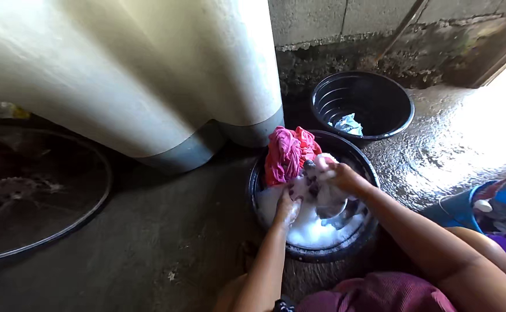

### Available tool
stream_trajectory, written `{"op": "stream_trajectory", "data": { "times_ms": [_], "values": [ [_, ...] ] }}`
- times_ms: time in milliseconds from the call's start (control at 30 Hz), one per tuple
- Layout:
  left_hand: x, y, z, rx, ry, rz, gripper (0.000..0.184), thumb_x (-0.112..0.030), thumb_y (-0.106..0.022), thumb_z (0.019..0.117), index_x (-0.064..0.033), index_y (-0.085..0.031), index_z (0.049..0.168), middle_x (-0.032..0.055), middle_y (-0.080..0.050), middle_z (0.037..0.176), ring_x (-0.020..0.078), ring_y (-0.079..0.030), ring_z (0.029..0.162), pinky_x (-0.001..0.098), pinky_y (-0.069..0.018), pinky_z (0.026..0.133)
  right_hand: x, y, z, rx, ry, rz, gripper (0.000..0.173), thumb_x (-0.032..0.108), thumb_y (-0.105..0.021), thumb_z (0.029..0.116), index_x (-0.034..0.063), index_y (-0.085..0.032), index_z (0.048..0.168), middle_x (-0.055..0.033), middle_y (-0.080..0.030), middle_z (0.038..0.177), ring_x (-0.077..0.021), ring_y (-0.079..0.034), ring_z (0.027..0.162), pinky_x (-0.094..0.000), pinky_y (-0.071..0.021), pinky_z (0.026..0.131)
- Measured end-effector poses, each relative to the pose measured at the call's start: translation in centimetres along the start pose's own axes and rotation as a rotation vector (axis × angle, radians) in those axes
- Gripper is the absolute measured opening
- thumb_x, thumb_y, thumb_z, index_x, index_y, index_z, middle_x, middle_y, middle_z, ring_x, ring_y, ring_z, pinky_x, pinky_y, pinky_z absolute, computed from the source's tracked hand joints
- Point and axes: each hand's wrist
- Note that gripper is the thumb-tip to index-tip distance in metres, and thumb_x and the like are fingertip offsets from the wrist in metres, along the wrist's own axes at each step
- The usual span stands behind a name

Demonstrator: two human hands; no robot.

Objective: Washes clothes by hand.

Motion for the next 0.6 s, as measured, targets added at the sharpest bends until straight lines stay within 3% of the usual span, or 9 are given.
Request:
{"op": "stream_trajectory", "data": {
  "times_ms": [167, 267, 367, 500, 600],
  "values": [
    [-1.1, 0.4, 0.3, -0.001, -0.086, 0.067, 0.077, -0.01, -0.066, 0.0978, -0.0008, -0.021, 0.16, 0.0301, -0.035, 0.157, 0.0411, -0.044, 0.14, 0.0488, -0.0411, 0.112, 3.9, 3.1, -2.5, -0.034, 0.163, -0.017, 0.031, 0.004, -0.071, 0.0931, -0.008, -0.065, 0.121, -0.0209, -0.07, 0.11, -0.0225, -0.067, 0.101, -0.041, -0.0526, 0.096],
    [-1.5, 0.7, 0.5, 0.026, -0.337, 0.121, 0.079, -0.022, -0.071, 0.0947, 0.0011, -0.029, 0.157, 0.0254, -0.033, 0.16, 0.0348, -0.036, 0.148, 0.0481, -0.0358, 0.117, 5.4, 4.6, -3.3, -0.081, 0.302, 0.01, 0.027, 0.001, -0.075, 0.0882, -0.0049, -0.069, 0.113, -0.0126, -0.072, 0.097, -0.013, -0.067, 0.086, -0.034, -0.0564, 0.085],
    [-2.5, -0.1, -0.2, -0.007, -0.481, 0.033, 0.066, -0.027, -0.07, 0.0946, 0.0052, -0.045, 0.147, 0.0253, -0.048, 0.149, 0.0316, -0.047, 0.139, 0.0456, -0.043, 0.11, 6.4, 6.3, -3.9, -0.091, 0.501, 0.07, 0.024, 0.0, -0.074, 0.0838, -0.0011, -0.069, 0.107, -0.0016, -0.071, 0.088, -0.0008, -0.065, 0.076, -0.0219, -0.0567, 0.074],
    [-3.1, -0.5, -0.5, -0.076, -0.555, -0.164, 0.066, -0.022, -0.073, 0.0911, 0.0077, -0.046, 0.143, 0.0243, -0.057, 0.137, 0.0234, -0.061, 0.121, 0.0352, -0.0535, 0.098, 7.5, 8.6, -4.1, -0.074, 0.725, 0.103, 0.018, 0.002, -0.074, 0.0801, 0.0065, -0.071, 0.097, 0.0093, -0.07, 0.083, 0.007, -0.064, 0.075, -0.0143, -0.0553, 0.07],
    [-2.6, -0.4, -0.5, -0.021, -0.537, -0.175, 0.067, -0.021, -0.075, 0.089, 0.0091, -0.046, 0.141, 0.0191, -0.063, 0.124, 0.016, -0.064, 0.109, 0.0307, -0.0544, 0.093, 7.3, 9.0, -3.6, -0.039, 0.762, 0.085, 0.017, 0.001, -0.074, 0.0777, 0.0074, -0.071, 0.093, 0.0104, -0.07, 0.081, 0.0084, -0.064, 0.075, -0.013, -0.0552, 0.07]
  ]
}}
Point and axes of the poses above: each hand's wrist, its own z-axis towards the middle knuckle, its own y-axis out of the back of the hand, x = y × z
